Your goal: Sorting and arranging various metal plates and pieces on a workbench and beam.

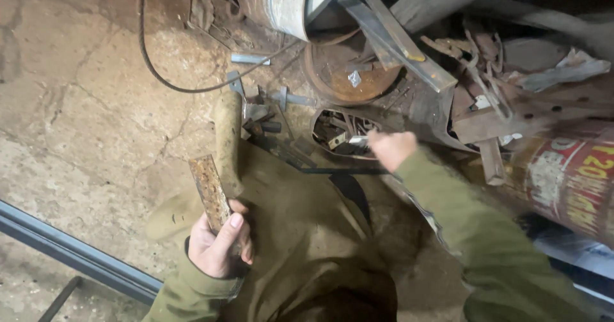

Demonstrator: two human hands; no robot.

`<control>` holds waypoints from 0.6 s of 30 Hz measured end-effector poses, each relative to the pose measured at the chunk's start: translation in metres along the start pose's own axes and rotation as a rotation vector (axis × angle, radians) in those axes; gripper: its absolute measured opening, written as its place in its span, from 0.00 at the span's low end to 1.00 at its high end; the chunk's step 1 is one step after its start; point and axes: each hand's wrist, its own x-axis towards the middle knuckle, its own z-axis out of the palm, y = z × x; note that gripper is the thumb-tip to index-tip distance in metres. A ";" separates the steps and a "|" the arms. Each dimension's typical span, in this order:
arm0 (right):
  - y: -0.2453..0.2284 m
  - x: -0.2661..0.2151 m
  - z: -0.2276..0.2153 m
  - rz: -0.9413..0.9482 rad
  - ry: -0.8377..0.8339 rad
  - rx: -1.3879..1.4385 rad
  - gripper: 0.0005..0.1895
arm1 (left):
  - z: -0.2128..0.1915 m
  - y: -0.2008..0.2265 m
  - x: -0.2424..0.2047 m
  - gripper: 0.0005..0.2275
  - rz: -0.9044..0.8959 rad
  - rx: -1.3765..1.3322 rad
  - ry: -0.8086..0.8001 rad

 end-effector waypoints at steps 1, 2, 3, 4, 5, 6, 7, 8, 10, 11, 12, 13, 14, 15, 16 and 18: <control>-0.001 -0.017 -0.029 0.148 0.156 0.069 0.12 | 0.001 0.001 0.001 0.10 0.002 0.013 0.006; -0.005 -0.030 -0.039 0.149 0.154 0.069 0.12 | 0.001 0.001 0.001 0.10 -0.001 0.013 0.005; -0.008 -0.041 -0.050 0.239 0.202 0.208 0.14 | 0.002 0.003 0.003 0.10 0.006 0.022 0.011; -0.010 -0.053 -0.061 0.328 0.250 0.347 0.16 | 0.003 0.004 0.004 0.10 0.012 0.031 0.017; -0.021 -0.061 -0.054 0.334 0.253 0.348 0.16 | 0.002 0.003 0.004 0.10 0.012 0.035 0.011; -0.031 -0.068 -0.047 0.379 0.237 0.488 0.16 | 0.000 0.003 0.004 0.10 0.011 0.033 0.012; -0.040 -0.075 -0.041 0.422 0.222 0.628 0.16 | -0.001 0.001 0.005 0.10 0.012 0.031 0.011; -0.054 -0.068 -0.035 0.427 0.228 0.626 0.16 | -0.002 0.001 0.007 0.10 0.014 0.033 0.004; -0.083 -0.059 -0.022 0.359 0.237 0.797 0.18 | -0.004 -0.002 0.003 0.10 0.021 -0.014 0.011; -0.085 -0.048 -0.021 0.362 0.240 0.798 0.18 | -0.003 -0.001 0.004 0.10 0.021 -0.012 0.008; -0.086 -0.036 -0.020 0.384 0.259 0.766 0.19 | -0.001 0.000 0.005 0.10 0.021 -0.003 0.016; -0.091 -0.026 -0.020 0.400 0.271 0.739 0.20 | -0.001 0.002 0.002 0.10 0.020 0.007 0.033; -0.083 -0.014 -0.009 0.398 0.267 0.744 0.20 | -0.002 0.002 -0.003 0.10 0.018 0.010 0.039; -0.070 0.004 -0.001 0.461 0.219 0.612 0.19 | -0.003 0.002 -0.002 0.10 0.019 0.012 0.037; -0.057 0.023 0.007 0.524 0.173 0.479 0.18 | -0.003 0.003 -0.001 0.10 0.020 0.013 0.036; -0.048 0.053 0.015 0.560 0.068 0.441 0.21 | -0.003 0.001 -0.006 0.10 0.014 0.009 0.027</control>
